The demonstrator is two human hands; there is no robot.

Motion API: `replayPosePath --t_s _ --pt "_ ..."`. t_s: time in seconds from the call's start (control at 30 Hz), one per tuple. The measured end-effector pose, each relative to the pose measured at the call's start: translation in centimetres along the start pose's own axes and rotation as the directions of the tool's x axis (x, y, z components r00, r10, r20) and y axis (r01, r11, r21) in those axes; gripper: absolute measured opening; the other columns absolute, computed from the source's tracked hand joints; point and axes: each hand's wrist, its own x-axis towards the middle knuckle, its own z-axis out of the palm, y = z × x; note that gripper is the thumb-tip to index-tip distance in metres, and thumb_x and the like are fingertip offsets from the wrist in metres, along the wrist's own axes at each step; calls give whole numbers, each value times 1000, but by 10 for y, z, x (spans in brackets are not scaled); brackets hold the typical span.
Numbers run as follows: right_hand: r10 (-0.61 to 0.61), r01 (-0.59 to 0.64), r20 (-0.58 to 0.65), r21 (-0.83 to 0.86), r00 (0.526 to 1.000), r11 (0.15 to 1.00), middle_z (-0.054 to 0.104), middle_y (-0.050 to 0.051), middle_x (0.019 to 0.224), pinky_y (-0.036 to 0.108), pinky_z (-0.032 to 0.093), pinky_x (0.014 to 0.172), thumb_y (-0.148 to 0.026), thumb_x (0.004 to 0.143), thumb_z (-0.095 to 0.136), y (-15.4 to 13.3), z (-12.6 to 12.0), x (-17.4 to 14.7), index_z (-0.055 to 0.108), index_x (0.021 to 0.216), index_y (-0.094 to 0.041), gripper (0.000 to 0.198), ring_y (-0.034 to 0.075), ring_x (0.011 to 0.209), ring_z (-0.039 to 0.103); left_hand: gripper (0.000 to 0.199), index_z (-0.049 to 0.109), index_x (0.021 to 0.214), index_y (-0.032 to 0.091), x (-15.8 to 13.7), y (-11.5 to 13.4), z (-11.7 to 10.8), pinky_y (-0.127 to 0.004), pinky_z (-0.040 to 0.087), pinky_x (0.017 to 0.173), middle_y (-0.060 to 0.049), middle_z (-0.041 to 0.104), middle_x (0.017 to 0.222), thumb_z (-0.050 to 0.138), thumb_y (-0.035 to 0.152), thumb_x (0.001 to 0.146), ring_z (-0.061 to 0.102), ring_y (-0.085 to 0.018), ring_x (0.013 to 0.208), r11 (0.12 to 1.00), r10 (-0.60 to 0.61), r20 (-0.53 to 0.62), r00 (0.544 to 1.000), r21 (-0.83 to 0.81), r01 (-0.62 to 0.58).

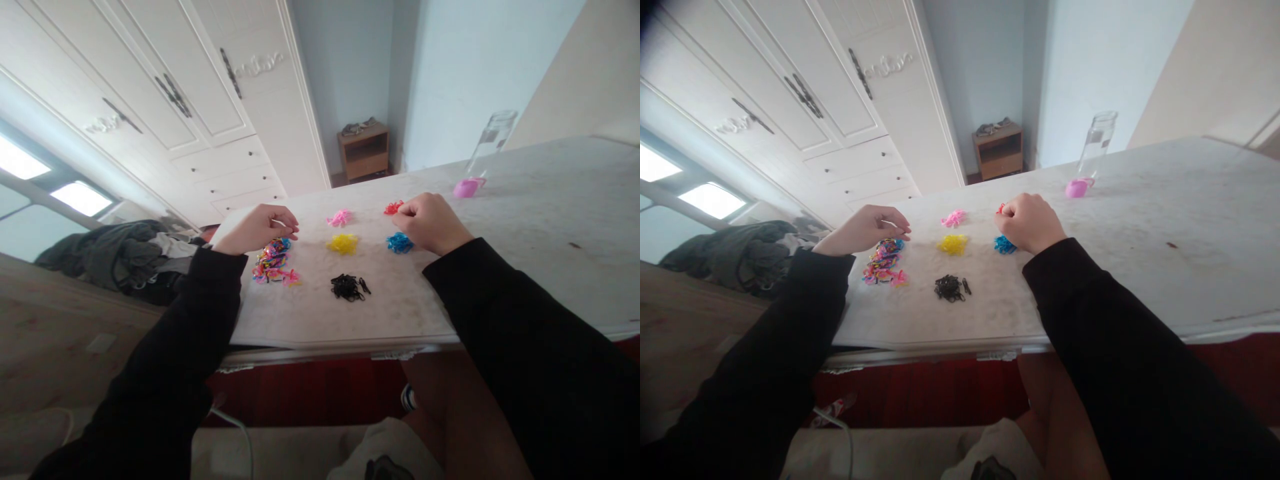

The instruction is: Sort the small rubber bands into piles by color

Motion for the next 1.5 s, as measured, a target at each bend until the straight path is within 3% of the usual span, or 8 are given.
replayPosePath --t_s 0.13,0.47,0.67,0.8,1.13,1.3,1.5 --pt "7 -7 3 -6 1000 1000 25 -2 48 36 23 59 -20 85 61 -1 0 0 31 47 -27 49 16 58 29 21 73 89 17 -1 1 1 -36 70 77 -11 82 92 82 34 79 85 -27 87 998 -25 21 999 -60 26" --pt "-2 3 11 -26 1000 1000 32 0 48 37 26 62 -19 87 61 0 1 1 35 46 -27 48 17 59 31 29 76 93 17 1 -7 -6 -33 65 67 -11 82 89 85 34 71 84 -29 89 993 23 -70 997 114 -15" --pt "-5 5 11 -19 1000 1000 26 -2 47 36 25 60 -20 86 61 -1 0 0 29 47 -27 51 16 58 29 32 78 96 19 3 -12 -8 -35 65 71 -10 83 87 83 30 67 83 -27 84 984 3 -16 1000 179 0" --pt "-11 11 1 4 1000 1000 20 -3 48 36 24 60 -19 86 62 -2 0 0 26 47 -27 54 15 57 28 30 80 98 21 3 -11 -9 -35 64 74 -7 84 88 78 26 69 82 -25 84 960 21 42 999 278 -32" --pt "-16 16 10 -12 1000 1000 22 -3 47 37 25 60 -21 87 63 -1 1 0 26 48 -28 54 16 56 30 31 82 100 23 3 -7 -6 -31 59 75 -3 83 87 66 24 73 77 -20 79 904 76 110 991 411 -115" --pt "-1 1 7 3 1000 1000 22 -3 48 36 24 59 -22 87 65 -2 1 -1 26 49 -27 55 16 56 30 36 83 102 23 2 -5 -6 -30 56 73 -4 79 85 64 19 73 71 -19 76 874 160 98 982 448 -188" --pt "-14 14 18 -10 1000 1000 26 -1 48 38 25 61 -22 88 63 -4 0 -2 26 49 -27 54 17 57 29 31 81 106 22 0 4 6 -33 58 78 -4 80 87 66 19 79 71 -19 80 887 183 63 981 419 -192"
